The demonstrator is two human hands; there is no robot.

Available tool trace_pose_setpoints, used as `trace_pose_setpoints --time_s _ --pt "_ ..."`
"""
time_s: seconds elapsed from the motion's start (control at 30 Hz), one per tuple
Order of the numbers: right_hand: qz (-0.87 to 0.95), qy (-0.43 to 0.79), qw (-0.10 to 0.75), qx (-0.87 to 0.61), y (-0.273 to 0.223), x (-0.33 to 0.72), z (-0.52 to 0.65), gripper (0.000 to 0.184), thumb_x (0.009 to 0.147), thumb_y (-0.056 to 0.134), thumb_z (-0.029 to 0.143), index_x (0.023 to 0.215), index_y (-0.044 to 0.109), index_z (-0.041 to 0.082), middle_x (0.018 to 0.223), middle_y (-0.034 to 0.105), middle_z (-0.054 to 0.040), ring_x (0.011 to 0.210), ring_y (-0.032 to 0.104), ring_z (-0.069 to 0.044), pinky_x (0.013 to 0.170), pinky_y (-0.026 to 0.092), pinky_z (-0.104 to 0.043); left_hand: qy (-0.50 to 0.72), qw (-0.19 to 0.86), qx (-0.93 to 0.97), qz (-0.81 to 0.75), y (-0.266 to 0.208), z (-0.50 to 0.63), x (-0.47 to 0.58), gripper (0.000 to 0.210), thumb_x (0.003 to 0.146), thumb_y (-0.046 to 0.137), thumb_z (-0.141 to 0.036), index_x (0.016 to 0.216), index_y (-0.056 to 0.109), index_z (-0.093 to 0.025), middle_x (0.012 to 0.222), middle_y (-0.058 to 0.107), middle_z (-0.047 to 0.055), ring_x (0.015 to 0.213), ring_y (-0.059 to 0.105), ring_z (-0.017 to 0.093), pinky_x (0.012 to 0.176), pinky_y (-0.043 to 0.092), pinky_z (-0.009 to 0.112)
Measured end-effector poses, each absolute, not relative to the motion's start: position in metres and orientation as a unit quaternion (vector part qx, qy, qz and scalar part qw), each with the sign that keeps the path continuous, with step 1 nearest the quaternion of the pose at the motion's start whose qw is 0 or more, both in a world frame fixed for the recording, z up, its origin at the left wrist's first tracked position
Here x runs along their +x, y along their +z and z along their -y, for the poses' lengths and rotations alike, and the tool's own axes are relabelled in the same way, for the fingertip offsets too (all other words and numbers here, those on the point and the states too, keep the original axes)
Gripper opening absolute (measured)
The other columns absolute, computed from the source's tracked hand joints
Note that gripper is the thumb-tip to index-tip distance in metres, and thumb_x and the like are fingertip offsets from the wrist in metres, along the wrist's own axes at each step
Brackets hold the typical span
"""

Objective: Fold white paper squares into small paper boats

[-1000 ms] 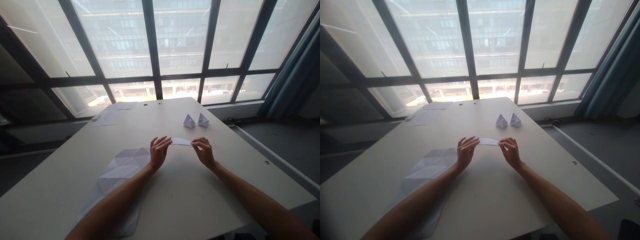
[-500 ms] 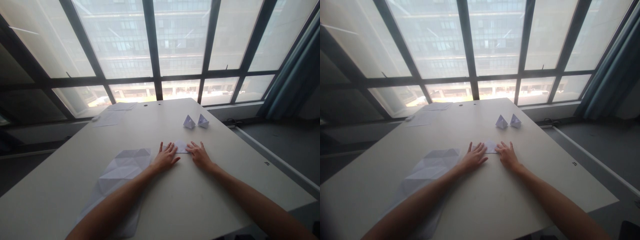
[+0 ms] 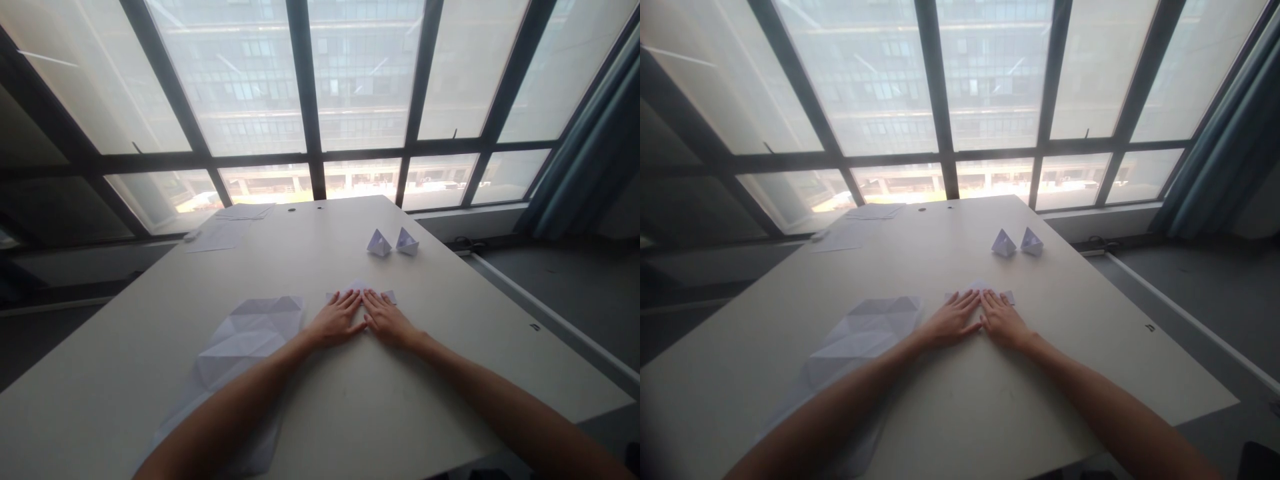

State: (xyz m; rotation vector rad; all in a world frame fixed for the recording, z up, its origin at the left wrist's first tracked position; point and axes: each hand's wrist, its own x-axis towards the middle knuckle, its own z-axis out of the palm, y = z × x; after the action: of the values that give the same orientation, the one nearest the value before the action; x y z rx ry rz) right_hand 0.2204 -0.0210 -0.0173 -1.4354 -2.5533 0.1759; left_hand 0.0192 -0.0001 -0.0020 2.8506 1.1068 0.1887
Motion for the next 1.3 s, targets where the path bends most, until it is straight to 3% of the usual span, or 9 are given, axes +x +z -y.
trace_pose_setpoints --time_s 0.5,0.7,0.87,1.3 --pt "0.855 0.064 0.095 -0.505 -0.017 0.227 0.016 0.063 0.097 0.026 0.038 0.151 0.025 0.005 0.158 0.020 -0.0134 0.147 0.015 -0.021 0.119 0.011 -0.039 0.045 0.048 0.921 -0.384 -0.008 -0.008 0.017 0.063 0.100 0.016 -0.054 0.154 0.015 -0.023 0.160 0.016 0.003 0.148 0.009 0.025 0.118 0.013 0.044" --pt "0.835 0.061 0.092 -0.539 -0.020 0.231 0.016 0.069 0.098 0.022 0.047 0.151 0.025 0.003 0.158 0.018 -0.0156 0.147 0.014 -0.023 0.119 0.011 -0.039 0.044 0.043 0.910 -0.409 -0.010 -0.008 0.010 0.068 0.097 0.017 -0.060 0.154 0.018 -0.022 0.160 0.015 0.005 0.148 0.007 0.025 0.118 0.012 0.044" --pt "0.807 0.056 0.092 -0.581 -0.025 0.235 0.014 0.076 0.096 0.021 0.055 0.150 0.025 0.001 0.158 0.016 -0.0180 0.147 0.011 -0.024 0.119 0.009 -0.040 0.047 0.037 0.889 -0.455 -0.014 -0.010 0.005 0.071 0.096 0.017 -0.061 0.154 0.018 -0.019 0.160 0.014 0.009 0.148 0.009 0.026 0.118 0.007 0.051" --pt "0.794 0.062 0.100 -0.596 -0.024 0.233 0.016 0.075 0.096 0.025 0.053 0.150 0.024 0.002 0.158 0.018 -0.0181 0.147 0.013 -0.025 0.119 0.007 -0.041 0.025 0.045 0.886 -0.461 -0.008 -0.009 0.004 0.061 0.099 0.019 -0.045 0.154 0.012 -0.020 0.161 0.012 0.006 0.148 0.009 0.025 0.117 0.008 0.052"
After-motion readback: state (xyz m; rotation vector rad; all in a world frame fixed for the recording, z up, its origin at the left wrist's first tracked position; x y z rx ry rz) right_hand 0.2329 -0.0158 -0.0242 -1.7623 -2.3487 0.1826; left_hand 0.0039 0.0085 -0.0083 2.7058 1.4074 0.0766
